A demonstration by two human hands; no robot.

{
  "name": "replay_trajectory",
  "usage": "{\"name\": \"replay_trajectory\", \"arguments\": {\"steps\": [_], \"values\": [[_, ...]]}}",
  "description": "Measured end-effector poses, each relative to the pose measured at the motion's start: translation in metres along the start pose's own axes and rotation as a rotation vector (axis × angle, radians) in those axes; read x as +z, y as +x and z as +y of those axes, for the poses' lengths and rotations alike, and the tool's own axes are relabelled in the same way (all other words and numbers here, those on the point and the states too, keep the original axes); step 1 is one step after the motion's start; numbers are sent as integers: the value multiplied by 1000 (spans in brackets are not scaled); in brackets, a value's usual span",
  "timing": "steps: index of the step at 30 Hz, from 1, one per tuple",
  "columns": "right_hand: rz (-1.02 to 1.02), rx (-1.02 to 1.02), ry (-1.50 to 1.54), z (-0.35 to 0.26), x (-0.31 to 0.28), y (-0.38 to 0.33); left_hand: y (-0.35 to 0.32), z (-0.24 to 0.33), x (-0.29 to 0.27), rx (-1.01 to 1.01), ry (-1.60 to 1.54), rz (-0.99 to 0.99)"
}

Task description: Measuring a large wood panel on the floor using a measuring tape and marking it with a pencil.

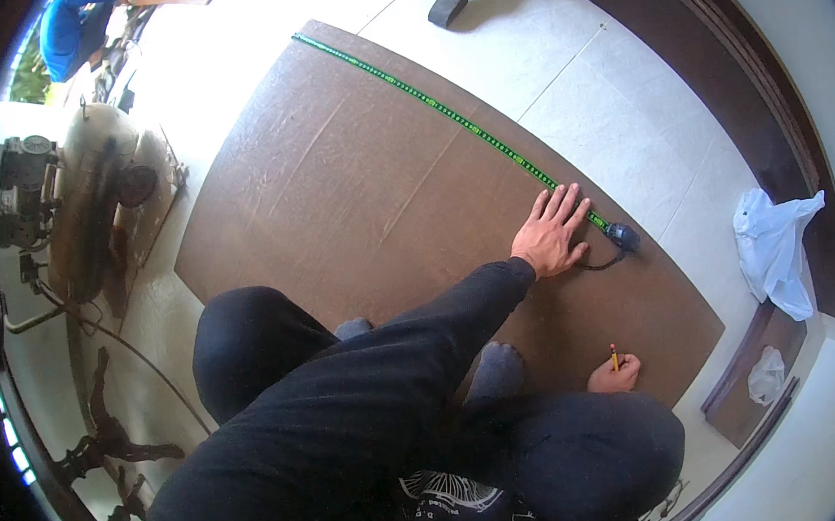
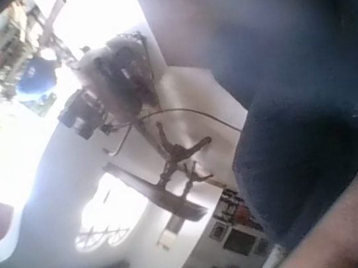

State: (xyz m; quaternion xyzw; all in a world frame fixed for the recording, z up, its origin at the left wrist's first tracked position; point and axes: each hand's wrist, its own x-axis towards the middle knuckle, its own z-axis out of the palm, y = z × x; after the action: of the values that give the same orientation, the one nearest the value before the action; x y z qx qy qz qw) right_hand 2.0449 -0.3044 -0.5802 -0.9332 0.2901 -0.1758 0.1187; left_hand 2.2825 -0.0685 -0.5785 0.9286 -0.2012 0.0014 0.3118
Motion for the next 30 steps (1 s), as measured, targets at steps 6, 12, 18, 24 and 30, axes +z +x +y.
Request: {"name": "replay_trajectory", "arguments": {"steps": [6, 12, 18, 24, 30], "values": [[38, -33, 46, 9, 6, 0, 1, 0, 0, 1, 38, -55], [36, -57, 6, 10, 7, 0, 1, 0, 2, 5, 19, -1], [45, -70, 4, 7, 5, 0, 0, -1, 2, 7, 4, 2], [30, -66, 6, 2, 0, 0, 1, 0, 1, 1, 21, -41], [20, -30, 54, 4, 2, 0, 1, -1, 2, -4, 22, -40]]}}
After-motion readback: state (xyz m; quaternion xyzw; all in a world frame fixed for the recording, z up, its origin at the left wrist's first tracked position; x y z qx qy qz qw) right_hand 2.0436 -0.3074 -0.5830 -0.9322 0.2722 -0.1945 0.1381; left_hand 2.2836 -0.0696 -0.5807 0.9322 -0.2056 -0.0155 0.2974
